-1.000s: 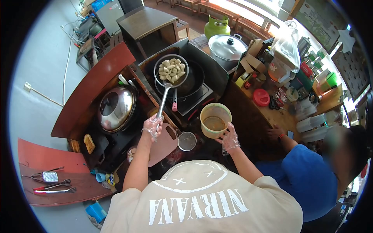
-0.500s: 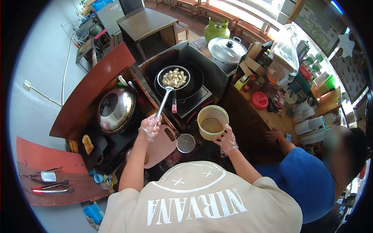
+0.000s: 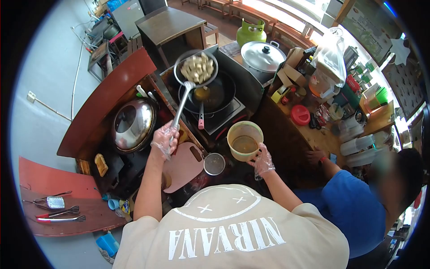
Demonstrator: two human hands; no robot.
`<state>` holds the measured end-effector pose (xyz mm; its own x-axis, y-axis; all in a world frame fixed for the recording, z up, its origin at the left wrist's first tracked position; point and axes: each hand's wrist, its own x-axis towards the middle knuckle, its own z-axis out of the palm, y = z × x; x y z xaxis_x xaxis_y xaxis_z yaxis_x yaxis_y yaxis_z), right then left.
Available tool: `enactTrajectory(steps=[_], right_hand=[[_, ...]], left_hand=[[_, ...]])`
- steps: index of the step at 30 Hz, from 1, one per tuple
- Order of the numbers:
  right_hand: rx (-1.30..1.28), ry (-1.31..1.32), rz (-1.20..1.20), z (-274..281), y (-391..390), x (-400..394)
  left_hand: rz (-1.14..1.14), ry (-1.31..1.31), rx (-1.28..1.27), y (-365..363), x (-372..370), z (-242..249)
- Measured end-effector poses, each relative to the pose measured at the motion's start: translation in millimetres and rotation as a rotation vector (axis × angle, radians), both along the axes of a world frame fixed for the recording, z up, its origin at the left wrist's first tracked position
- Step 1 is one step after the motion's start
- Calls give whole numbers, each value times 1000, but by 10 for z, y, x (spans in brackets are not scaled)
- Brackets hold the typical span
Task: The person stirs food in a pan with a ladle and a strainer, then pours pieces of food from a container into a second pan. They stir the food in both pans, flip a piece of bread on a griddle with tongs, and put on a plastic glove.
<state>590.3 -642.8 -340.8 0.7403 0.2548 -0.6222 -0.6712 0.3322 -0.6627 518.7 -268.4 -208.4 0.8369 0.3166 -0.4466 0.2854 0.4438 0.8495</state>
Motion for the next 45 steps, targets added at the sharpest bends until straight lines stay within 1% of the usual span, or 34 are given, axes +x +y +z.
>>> enactTrajectory(steps=[2, 3, 4, 6, 7, 9, 10, 11, 13, 15, 17, 18, 19, 20, 21, 24, 26, 28, 31, 35, 37, 39, 41, 43, 44, 45], right_hand=[[-1, -5, 18, -1, 4, -21], [-45, 1, 8, 2, 20, -29], [-88, 5, -2, 6, 35, -26], [-89, 4, 0, -48, 44, -36], [-92, 3, -2, -65, 39, -44], [-98, -10, -2, -30, 51, -70], [-109, -17, 3, -11, 56, -68], [-110, -31, 10, -36, 46, -51], [-151, -20, 25, -98, 19, -30], [-145, -34, 46, -92, 3, 5], [-116, 8, 31, -98, -8, 44], [-52, 32, 19, -153, -41, 78], [-70, 27, 43, -109, -38, 103], [-64, 32, 23, -53, -10, 93], [-60, 39, 5, -22, 7, 76], [-70, 23, 33, -33, 18, 98], [-84, 11, 52, 5, 53, 133], [-84, -3, 66, 84, 88, 154], [-93, -17, 73, 123, 161, 345], [-79, -90, 94, 397, 356, 742], [-70, -126, 109, 451, 452, 996], [-155, -174, 115, 470, 557, 1259], [-146, -168, 103, 659, 686, 1417], [-133, -171, 97, 765, 786, 1612], [-127, -169, 136, 771, 815, 1702], [-122, -163, 175, 766, 844, 1775]], left_hand=[[4, -80, 21, 2, 10, 191], [-2, -109, 38, -28, 16, 290], [1, -111, 39, -42, 21, 279], [33, -90, 28, -74, 36, 207], [49, -12, 37, -130, 41, 136], [4, 99, 49, -139, 54, -153], [-24, 88, 22, -152, 36, -219], [-46, 64, -86, -120, 30, -263], [-70, 143, -145, -70, 63, -410], [-28, 154, -114, -162, 28, -520], [15, 170, -84, -175, 44, -544], [-8, 150, -65, -157, 38, -572], [-25, 132, -53, -155, 20, -610], [4, 135, -100, -127, 57, -574], [-49, 68, -156, -74, 50, -538], [-5, 29, -195, -160, 8, -499], [19, 54, -48, -238, -52, -497], [12, 35, -47, -208, -36, -509], [-30, 30, -83, -161, -35, -524], [35, 68, -20, -290, -108, -431], [2, 85, -93, -211, -72, -622], [-1, 67, -135, -186, -39, -567], [-10, 48, -176, -213, -24, -518], [24, 51, -70, -303, -67, -492], [44, 106, -7, -357, -69, -459], [46, 110, -2, -326, -49, -450]])
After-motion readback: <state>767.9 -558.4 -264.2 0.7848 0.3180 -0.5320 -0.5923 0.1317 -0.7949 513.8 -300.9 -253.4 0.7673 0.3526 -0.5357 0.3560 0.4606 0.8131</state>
